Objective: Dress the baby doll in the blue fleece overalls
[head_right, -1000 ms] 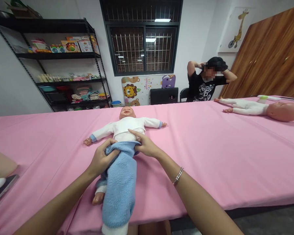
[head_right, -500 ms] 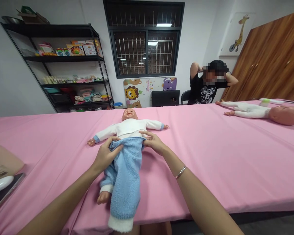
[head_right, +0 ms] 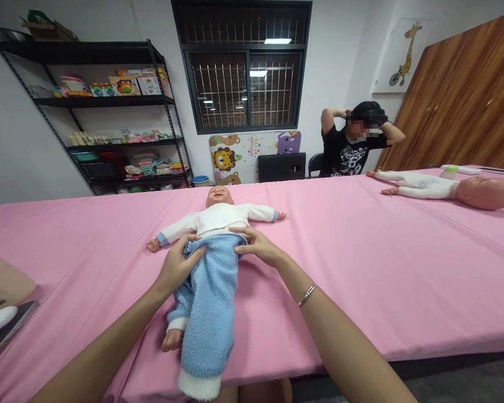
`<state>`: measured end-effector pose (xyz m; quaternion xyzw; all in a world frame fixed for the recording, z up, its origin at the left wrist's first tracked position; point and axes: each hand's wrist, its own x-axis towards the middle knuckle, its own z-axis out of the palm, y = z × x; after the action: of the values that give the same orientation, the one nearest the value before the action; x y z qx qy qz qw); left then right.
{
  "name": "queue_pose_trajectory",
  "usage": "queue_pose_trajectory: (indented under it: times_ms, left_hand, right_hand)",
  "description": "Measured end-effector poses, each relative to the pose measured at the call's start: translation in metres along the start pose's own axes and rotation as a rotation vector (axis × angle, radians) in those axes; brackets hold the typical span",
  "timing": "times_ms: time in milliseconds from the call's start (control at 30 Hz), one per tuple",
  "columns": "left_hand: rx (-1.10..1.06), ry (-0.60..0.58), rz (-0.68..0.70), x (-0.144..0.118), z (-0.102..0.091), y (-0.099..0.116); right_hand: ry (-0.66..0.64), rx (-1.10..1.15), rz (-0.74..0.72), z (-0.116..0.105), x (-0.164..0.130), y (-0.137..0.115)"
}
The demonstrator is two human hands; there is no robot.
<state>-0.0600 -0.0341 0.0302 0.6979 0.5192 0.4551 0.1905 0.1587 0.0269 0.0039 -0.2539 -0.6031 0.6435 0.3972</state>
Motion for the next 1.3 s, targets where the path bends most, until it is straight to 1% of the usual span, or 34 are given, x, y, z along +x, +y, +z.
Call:
queue_pose_trajectory:
  times_ms: [167, 367, 500, 667, 833, 867, 933, 1033, 1133, 1200, 1300]
  left_hand:
    - [-0.010, -0.033, -0.001, 0.000, 0.001, -0.001]
    - [-0.004, -0.050, 0.006, 0.000, 0.000, 0.001]
    - [0.023, -0.047, 0.007, -0.001, 0.000, 0.002]
    - [0.035, -0.063, -0.006, -0.001, -0.001, 0.002]
    - [0.044, -0.066, 0.012, -0.001, -0.002, 0.003]
    - [0.035, -0.085, 0.025, -0.001, -0.002, 0.003]
    - [0.022, -0.165, 0.080, -0.001, -0.004, 0.004]
    - [0.125, -0.310, 0.163, 0.000, -0.006, 0.005]
    - [0.294, -0.373, 0.186, 0.003, -0.004, 0.005]
    - [0.327, -0.377, 0.201, 0.006, -0.002, 0.006]
    - [0.316, -0.315, 0.218, 0.016, 0.002, 0.008]
  right_hand:
    - [-0.008, -0.074, -0.037, 0.003, 0.000, -0.002]
    - [0.050, -0.151, -0.045, 0.005, 0.000, -0.001]
    - [0.055, -0.156, -0.062, 0.005, 0.001, 0.001]
    - [0.086, -0.172, -0.047, 0.004, 0.003, 0.002]
    - [0.082, -0.155, -0.038, 0.003, 0.003, 0.002]
    - [0.084, -0.153, -0.036, 0.003, 0.003, 0.003]
    - [0.099, -0.151, -0.038, 0.003, 0.004, 0.005]
    - [0.171, -0.134, -0.073, 0.002, 0.007, 0.010]
    - [0.302, -0.111, -0.121, 0.003, 0.011, 0.015]
    - [0.378, -0.127, -0.155, 0.005, 0.012, 0.016]
    - [0.444, -0.168, -0.221, 0.008, 0.013, 0.015]
